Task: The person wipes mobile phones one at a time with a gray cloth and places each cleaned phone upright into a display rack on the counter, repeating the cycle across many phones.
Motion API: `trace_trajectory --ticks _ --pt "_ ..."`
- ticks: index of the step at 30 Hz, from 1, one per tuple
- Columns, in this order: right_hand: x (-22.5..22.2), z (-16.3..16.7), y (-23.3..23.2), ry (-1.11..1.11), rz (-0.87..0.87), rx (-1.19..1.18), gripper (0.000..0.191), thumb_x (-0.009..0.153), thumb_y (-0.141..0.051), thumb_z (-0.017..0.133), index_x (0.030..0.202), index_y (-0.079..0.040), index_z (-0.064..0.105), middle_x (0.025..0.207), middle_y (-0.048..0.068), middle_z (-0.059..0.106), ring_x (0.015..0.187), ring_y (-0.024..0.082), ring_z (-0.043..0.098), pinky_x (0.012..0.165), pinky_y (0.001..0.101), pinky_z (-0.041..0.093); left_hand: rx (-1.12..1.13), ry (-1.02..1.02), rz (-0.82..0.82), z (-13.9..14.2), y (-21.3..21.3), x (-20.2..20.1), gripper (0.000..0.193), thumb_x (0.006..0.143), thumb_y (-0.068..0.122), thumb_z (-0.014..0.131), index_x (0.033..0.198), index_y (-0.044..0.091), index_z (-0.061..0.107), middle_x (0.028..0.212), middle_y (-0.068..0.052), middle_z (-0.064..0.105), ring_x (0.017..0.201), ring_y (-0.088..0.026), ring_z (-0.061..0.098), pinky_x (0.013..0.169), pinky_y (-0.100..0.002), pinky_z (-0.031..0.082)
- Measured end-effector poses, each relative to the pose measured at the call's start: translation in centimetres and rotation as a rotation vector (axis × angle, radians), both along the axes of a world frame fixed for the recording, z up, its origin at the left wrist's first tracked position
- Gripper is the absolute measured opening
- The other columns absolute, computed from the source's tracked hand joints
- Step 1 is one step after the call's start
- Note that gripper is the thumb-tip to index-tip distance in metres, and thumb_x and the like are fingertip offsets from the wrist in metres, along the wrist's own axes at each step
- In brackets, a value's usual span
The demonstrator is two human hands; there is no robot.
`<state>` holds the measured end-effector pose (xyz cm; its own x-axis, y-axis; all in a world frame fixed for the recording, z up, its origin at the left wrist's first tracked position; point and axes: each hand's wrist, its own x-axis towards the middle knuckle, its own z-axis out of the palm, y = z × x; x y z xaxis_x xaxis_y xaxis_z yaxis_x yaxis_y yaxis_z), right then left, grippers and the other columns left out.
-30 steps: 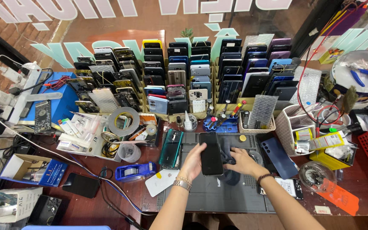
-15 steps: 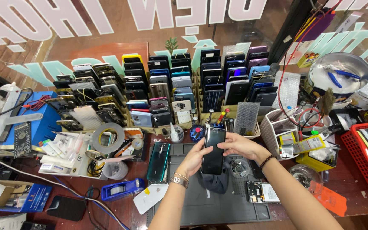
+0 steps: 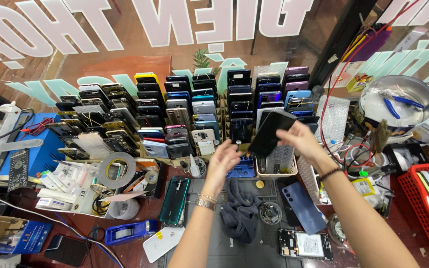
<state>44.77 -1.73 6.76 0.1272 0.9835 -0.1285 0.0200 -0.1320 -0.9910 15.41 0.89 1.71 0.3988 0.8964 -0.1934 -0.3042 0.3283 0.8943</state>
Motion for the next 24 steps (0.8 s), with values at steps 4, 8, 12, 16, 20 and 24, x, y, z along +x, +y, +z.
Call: trace_trajectory --ticks 4,8,12,16,20,24 --pt "-1.8 -0.8 4.2 -0.082 -0.069 0.196 0.027 0.097 -0.013 0.067 0.121 -0.002 0.063 0.109 0.005 0.074 0.093 0.013 0.071 0.081 0.0305 0.06 0.145 0.23 0.154 -1.6 3.2 0.0 0.044 0.102 0.019 0.051 0.142 0.002 0.055 0.137 -0.021 0.066 0.122 -0.028 0.067 0.101 -0.035 0.056" --pt "-5.6 -3.3 5.7 -0.165 -0.01 0.206 0.027 0.097 -0.012 0.066 0.122 -0.003 0.065 0.1 0.004 0.075 0.086 0.012 0.069 0.078 0.0299 0.059 0.684 0.838 0.072 -3.6 4.6 1.4 0.04 0.093 0.009 0.057 0.13 -0.004 0.065 0.128 -0.025 0.068 0.119 -0.037 0.065 0.103 -0.041 0.05" --pt "-6.9 -5.2 5.9 -0.341 0.048 0.093 0.024 0.098 -0.013 0.066 0.12 -0.002 0.066 0.089 0.007 0.075 0.08 0.013 0.071 0.072 0.0292 0.056 0.829 0.923 -0.026 -4.0 4.0 1.2 0.036 0.09 0.006 0.06 0.124 -0.006 0.065 0.12 -0.028 0.067 0.112 -0.041 0.065 0.098 -0.045 0.051" --pt "-8.0 -6.2 6.2 -0.228 0.17 0.072 0.024 0.096 -0.016 0.066 0.116 -0.003 0.067 0.091 0.003 0.075 0.079 0.01 0.071 0.07 0.0272 0.058 0.707 0.928 -0.062 -2.3 2.3 -0.2 0.027 0.091 0.008 0.06 0.115 0.0 0.07 0.109 -0.022 0.073 0.102 -0.038 0.07 0.091 -0.044 0.055" --pt "-9.4 -6.4 6.1 -0.459 0.257 0.043 0.023 0.093 -0.019 0.069 0.11 -0.003 0.071 0.079 0.007 0.074 0.07 0.013 0.066 0.061 0.031 0.052 0.642 0.926 -0.068 -0.1 1.3 -0.8 0.023 0.092 0.009 0.061 0.11 0.0 0.071 0.106 -0.02 0.074 0.1 -0.036 0.071 0.09 -0.043 0.055" --pt "-10.2 -6.3 5.9 -0.562 0.323 -0.01 0.02 0.091 -0.02 0.07 0.104 -0.005 0.075 0.073 0.01 0.074 0.064 0.018 0.065 0.061 0.0333 0.051 0.572 0.947 -0.085 0.8 0.9 -1.2 0.024 0.092 0.011 0.062 0.112 0.0 0.071 0.107 -0.02 0.074 0.1 -0.036 0.071 0.09 -0.043 0.055"
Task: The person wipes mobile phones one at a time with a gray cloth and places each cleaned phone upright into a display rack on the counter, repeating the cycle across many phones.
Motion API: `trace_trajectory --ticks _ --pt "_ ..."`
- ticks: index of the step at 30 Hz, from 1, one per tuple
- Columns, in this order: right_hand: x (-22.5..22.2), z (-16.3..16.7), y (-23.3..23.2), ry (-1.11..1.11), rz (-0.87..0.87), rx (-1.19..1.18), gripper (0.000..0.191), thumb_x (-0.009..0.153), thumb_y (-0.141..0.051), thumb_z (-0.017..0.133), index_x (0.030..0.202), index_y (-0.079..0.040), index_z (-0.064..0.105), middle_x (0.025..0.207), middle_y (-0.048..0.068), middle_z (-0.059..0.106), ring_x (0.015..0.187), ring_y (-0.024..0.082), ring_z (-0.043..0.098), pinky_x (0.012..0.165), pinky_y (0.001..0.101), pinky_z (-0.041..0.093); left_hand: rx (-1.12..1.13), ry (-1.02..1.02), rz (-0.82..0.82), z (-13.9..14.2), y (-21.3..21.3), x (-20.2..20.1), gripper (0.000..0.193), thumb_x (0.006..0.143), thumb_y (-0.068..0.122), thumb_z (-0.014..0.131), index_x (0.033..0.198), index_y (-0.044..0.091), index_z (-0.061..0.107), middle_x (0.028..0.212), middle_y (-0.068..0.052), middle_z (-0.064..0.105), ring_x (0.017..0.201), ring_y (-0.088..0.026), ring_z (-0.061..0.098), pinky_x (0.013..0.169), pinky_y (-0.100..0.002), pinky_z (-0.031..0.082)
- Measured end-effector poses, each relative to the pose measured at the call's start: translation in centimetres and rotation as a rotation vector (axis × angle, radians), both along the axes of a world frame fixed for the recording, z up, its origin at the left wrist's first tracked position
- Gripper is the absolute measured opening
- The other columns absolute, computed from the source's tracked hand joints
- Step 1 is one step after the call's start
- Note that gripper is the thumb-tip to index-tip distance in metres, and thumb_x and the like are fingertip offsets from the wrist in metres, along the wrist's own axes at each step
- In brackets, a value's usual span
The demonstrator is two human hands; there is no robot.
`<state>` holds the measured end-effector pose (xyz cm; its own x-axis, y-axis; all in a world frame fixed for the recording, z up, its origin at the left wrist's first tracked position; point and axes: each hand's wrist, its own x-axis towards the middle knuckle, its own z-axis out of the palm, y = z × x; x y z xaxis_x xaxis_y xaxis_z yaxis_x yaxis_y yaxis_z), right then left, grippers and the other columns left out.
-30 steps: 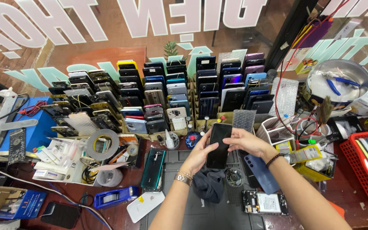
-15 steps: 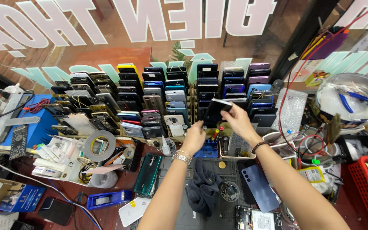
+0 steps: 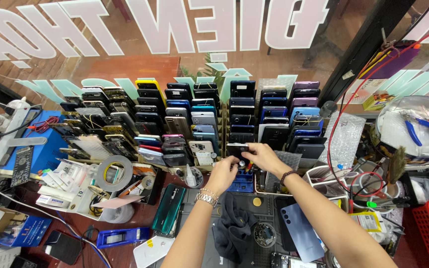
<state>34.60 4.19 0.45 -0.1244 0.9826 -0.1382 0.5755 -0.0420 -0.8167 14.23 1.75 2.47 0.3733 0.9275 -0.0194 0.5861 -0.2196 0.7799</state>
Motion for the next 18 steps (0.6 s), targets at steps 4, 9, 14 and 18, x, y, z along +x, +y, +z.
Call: trace_trajectory --ticks 4,9,14,18 --pt "-0.4 -0.5 -0.1 -0.097 0.019 -0.021 0.019 0.091 -0.023 0.071 0.099 -0.007 0.076 0.077 0.009 0.077 0.066 0.021 0.07 0.065 0.0341 0.053 -0.029 0.017 0.022 -0.7 0.1 -0.4 0.029 0.094 0.013 0.06 0.117 -0.002 0.069 0.109 -0.023 0.074 0.103 -0.036 0.071 0.093 -0.042 0.055" --pt "-0.5 -0.8 -0.6 -0.133 -0.002 0.054 0.022 0.088 -0.023 0.074 0.101 -0.005 0.073 0.082 0.01 0.077 0.073 0.025 0.072 0.068 0.0368 0.054 0.002 0.023 0.077 -1.9 0.5 -0.4 0.038 0.094 0.013 0.059 0.127 -0.007 0.063 0.111 -0.029 0.07 0.105 -0.04 0.068 0.094 -0.044 0.053" --pt "-0.5 0.3 -1.0 -0.189 -0.11 0.042 0.024 0.089 -0.023 0.072 0.106 -0.006 0.071 0.076 0.015 0.074 0.072 0.031 0.073 0.069 0.042 0.056 0.007 0.008 0.094 -2.0 0.5 -0.3 0.039 0.095 0.015 0.059 0.128 -0.006 0.064 0.108 -0.029 0.071 0.102 -0.041 0.068 0.094 -0.045 0.053" --pt "-0.6 1.7 -1.1 -0.376 -0.123 0.156 0.021 0.089 -0.024 0.074 0.101 -0.006 0.072 0.08 0.014 0.074 0.077 0.034 0.072 0.071 0.0445 0.057 -0.029 -0.082 0.109 -1.2 0.4 -0.6 0.037 0.096 0.017 0.057 0.127 -0.002 0.065 0.098 -0.024 0.074 0.083 -0.035 0.073 0.081 -0.041 0.056"
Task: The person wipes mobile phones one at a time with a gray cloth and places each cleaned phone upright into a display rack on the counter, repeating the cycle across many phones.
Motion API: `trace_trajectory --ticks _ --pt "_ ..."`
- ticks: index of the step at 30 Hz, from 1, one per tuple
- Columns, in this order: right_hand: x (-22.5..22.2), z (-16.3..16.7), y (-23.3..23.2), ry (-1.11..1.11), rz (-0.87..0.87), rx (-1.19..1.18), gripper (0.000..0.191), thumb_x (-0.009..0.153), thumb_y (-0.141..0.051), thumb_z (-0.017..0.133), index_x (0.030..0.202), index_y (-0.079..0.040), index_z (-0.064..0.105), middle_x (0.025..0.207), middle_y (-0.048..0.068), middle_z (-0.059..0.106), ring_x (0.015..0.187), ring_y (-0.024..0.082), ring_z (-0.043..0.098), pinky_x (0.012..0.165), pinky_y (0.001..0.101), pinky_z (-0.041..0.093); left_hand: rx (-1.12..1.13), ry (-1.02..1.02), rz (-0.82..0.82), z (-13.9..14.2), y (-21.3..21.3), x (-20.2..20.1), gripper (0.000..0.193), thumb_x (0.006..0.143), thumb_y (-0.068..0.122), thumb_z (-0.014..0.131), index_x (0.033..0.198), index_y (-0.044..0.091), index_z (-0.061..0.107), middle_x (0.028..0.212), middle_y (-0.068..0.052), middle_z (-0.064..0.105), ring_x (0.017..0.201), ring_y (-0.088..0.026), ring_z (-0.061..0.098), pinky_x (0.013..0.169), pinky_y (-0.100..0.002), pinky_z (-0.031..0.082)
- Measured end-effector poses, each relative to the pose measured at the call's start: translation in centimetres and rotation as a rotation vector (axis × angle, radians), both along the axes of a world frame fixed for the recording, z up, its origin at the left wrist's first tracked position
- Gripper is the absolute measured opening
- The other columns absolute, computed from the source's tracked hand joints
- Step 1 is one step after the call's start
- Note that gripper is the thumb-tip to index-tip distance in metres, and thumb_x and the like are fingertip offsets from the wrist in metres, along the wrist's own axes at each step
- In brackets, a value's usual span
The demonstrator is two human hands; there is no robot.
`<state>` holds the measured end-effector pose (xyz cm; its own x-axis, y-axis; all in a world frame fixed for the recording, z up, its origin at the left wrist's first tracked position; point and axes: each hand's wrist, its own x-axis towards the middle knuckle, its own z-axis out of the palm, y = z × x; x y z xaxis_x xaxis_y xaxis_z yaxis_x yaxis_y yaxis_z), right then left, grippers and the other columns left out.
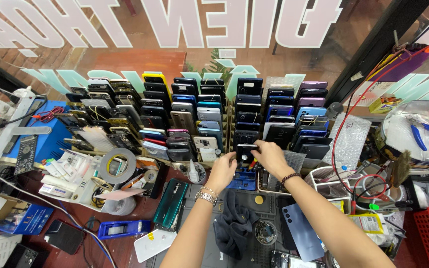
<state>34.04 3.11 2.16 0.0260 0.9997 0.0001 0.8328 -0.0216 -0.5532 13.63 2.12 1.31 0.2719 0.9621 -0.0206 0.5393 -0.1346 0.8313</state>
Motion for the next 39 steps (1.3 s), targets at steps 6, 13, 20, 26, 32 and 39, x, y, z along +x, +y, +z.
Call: trace_trajectory --ticks 6,13,20,26,32,39 --pt "0.2 3.8 -0.8 -0.028 -0.024 0.555 0.018 0.086 -0.021 0.071 0.098 -0.007 0.073 0.078 0.008 0.075 0.078 0.031 0.07 0.066 0.0415 0.054 0.062 -0.295 0.27 1.2 -0.4 -2.9 0.029 0.101 0.018 0.053 0.119 0.003 0.072 0.086 -0.013 0.079 0.068 -0.019 0.071 0.065 -0.032 0.057" --pt "-4.7 4.5 -5.5 0.499 0.038 -0.038 0.027 0.097 -0.029 0.064 0.099 -0.005 0.074 0.068 0.007 0.07 0.061 0.013 0.062 0.058 0.0315 0.05 0.085 -0.376 0.71 -2.0 -1.5 -9.2 0.027 0.101 0.017 0.053 0.118 0.004 0.068 0.091 -0.011 0.078 0.076 -0.019 0.074 0.07 -0.035 0.058" --pt "-7.2 0.1 -10.2 0.047 0.328 -0.238 0.058 0.082 -0.047 0.078 0.127 -0.013 0.064 0.134 0.018 0.056 0.122 0.036 0.056 0.099 0.045 0.049 0.057 0.421 0.569 -8.2 -4.6 -13.3 0.048 0.092 0.028 0.07 0.129 0.001 0.06 0.127 -0.022 0.064 0.123 -0.04 0.057 0.107 -0.049 0.045" --pt "-8.1 -2.3 -13.3 -0.297 0.243 -0.513 0.112 0.07 -0.058 0.089 0.158 -0.028 0.026 0.164 0.024 0.009 0.147 0.048 0.02 0.112 0.059 0.036 -0.08 0.588 0.403 -8.9 -6.4 -13.0 0.095 0.074 0.034 0.088 0.147 -0.002 0.039 0.136 -0.02 0.053 0.128 -0.04 0.051 0.106 -0.049 0.044" --pt "-8.0 -4.5 -14.9 -0.315 0.209 -0.269 0.083 0.07 -0.021 0.085 0.144 -0.021 0.047 0.152 0.013 0.04 0.134 0.038 0.044 0.103 0.0504 0.048 -0.139 0.572 0.379 -8.2 -5.3 -12.5 0.107 0.066 0.037 0.095 0.148 -0.001 0.036 0.142 -0.021 0.047 0.133 -0.04 0.048 0.104 -0.048 0.048" --pt "-7.3 -3.5 -13.5 -0.053 0.012 -0.138 0.047 0.078 -0.01 0.075 0.123 -0.015 0.063 0.121 0.006 0.066 0.115 0.034 0.059 0.1 0.043 0.049 -0.292 0.584 0.322 -8.3 -5.1 -11.8 0.119 0.064 0.045 0.096 0.152 0.001 0.03 0.149 -0.021 0.041 0.139 -0.041 0.042 0.107 -0.049 0.047"
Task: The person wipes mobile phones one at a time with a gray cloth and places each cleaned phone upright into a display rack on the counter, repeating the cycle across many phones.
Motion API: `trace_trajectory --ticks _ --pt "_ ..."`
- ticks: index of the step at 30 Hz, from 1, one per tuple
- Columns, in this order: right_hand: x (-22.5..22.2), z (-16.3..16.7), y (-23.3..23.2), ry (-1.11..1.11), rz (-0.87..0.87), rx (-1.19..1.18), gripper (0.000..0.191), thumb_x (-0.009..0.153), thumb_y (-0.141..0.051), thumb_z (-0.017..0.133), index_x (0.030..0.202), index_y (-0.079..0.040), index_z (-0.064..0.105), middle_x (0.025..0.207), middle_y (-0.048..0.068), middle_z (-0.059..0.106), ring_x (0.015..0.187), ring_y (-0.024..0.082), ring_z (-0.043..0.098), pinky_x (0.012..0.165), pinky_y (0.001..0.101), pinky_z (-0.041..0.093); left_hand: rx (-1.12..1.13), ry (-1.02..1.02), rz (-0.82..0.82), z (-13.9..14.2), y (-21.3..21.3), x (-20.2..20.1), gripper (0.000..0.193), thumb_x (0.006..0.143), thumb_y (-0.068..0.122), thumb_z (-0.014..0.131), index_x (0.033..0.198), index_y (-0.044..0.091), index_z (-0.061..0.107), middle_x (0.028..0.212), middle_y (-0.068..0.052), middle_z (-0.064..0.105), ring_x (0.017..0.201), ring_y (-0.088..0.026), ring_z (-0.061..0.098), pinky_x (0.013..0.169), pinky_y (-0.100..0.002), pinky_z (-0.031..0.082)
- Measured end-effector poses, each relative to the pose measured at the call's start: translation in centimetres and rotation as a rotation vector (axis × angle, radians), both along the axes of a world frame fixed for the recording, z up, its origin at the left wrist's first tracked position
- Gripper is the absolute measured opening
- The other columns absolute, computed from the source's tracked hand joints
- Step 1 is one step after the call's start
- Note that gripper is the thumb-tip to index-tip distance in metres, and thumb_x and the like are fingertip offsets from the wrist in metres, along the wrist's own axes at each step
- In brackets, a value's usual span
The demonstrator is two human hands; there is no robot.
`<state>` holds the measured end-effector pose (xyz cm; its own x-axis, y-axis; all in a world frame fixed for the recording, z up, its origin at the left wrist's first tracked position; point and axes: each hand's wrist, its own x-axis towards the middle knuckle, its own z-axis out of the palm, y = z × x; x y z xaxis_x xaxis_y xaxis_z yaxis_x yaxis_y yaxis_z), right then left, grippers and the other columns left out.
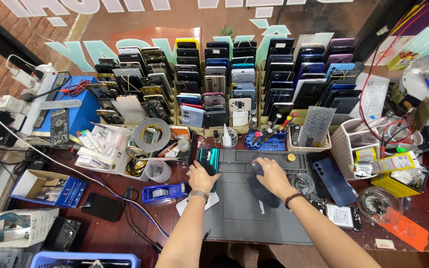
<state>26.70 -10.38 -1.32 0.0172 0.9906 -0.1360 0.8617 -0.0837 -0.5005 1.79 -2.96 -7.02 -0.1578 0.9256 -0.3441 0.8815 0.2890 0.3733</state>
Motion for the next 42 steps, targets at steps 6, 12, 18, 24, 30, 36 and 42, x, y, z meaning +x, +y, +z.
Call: trace_trajectory --ticks 6,12,18,24,30,36,42 --pt "-0.3 0.6 0.3 0.181 0.047 0.005 0.069 0.077 -0.03 0.083 0.137 -0.015 0.051 0.144 0.014 0.055 0.132 0.037 0.05 0.111 0.0429 0.042 -0.016 0.035 0.006 2.3 -0.1 1.3 0.116 0.063 0.045 0.097 0.15 0.002 0.031 0.15 -0.02 0.039 0.142 -0.038 0.038 0.108 -0.052 0.044" --pt "-1.4 1.3 -1.6 -0.155 0.056 -0.402 0.116 0.07 -0.05 0.093 0.159 -0.03 0.022 0.167 0.017 0.007 0.152 0.045 0.013 0.116 0.0569 0.028 0.071 -0.153 0.138 0.9 0.5 0.8 0.082 0.073 0.043 0.089 0.134 0.0 0.054 0.132 -0.023 0.059 0.125 -0.04 0.058 0.106 -0.048 0.048" --pt "-2.7 -1.1 -3.2 -0.096 0.115 -0.174 0.087 0.068 -0.023 0.088 0.144 -0.026 0.048 0.157 0.013 0.036 0.134 0.041 0.045 0.111 0.0434 0.044 -0.057 -0.703 0.165 -0.4 1.5 -0.6 0.061 0.08 0.023 0.084 0.131 0.0 0.06 0.121 -0.016 0.071 0.111 -0.028 0.07 0.096 -0.04 0.055" --pt "-1.5 1.9 0.3 0.323 -0.096 0.114 0.061 0.075 -0.015 0.079 0.132 -0.013 0.057 0.125 0.016 0.061 0.118 0.038 0.061 0.101 0.0424 0.049 -0.259 -1.45 0.277 2.1 0.7 -0.4 0.042 0.092 0.014 0.07 0.132 0.006 0.059 0.121 -0.006 0.07 0.109 -0.02 0.067 0.09 -0.038 0.058" --pt "-8.0 8.0 -1.3 0.076 0.174 0.5 0.069 0.064 -0.022 0.085 0.127 -0.009 0.06 0.137 0.026 0.051 0.125 0.05 0.051 0.095 0.0534 0.042 -0.313 -1.86 0.464 1.9 -1.4 4.5 0.04 0.101 0.026 0.056 0.137 0.009 0.054 0.128 -0.009 0.065 0.111 -0.022 0.067 0.094 -0.041 0.057" --pt "-4.3 5.6 1.3 0.255 -0.192 0.405 0.058 0.077 -0.022 0.08 0.129 -0.009 0.057 0.139 0.019 0.054 0.124 0.039 0.058 0.102 0.0444 0.05 -0.258 -1.845 0.279 3.6 -2.5 6.2 0.047 0.102 0.021 0.053 0.149 0.015 0.048 0.14 -0.005 0.061 0.123 -0.017 0.062 0.103 -0.036 0.052" --pt "-0.4 3.6 3.0 0.771 -0.401 0.384 0.061 0.08 -0.027 0.081 0.128 -0.002 0.053 0.123 0.014 0.067 0.115 0.03 0.068 0.097 0.0382 0.054 -0.223 -1.658 0.093 6.5 -3.1 7.2 0.057 0.097 0.007 0.056 0.152 0.013 0.041 0.144 -0.008 0.058 0.128 -0.02 0.058 0.105 -0.037 0.05"
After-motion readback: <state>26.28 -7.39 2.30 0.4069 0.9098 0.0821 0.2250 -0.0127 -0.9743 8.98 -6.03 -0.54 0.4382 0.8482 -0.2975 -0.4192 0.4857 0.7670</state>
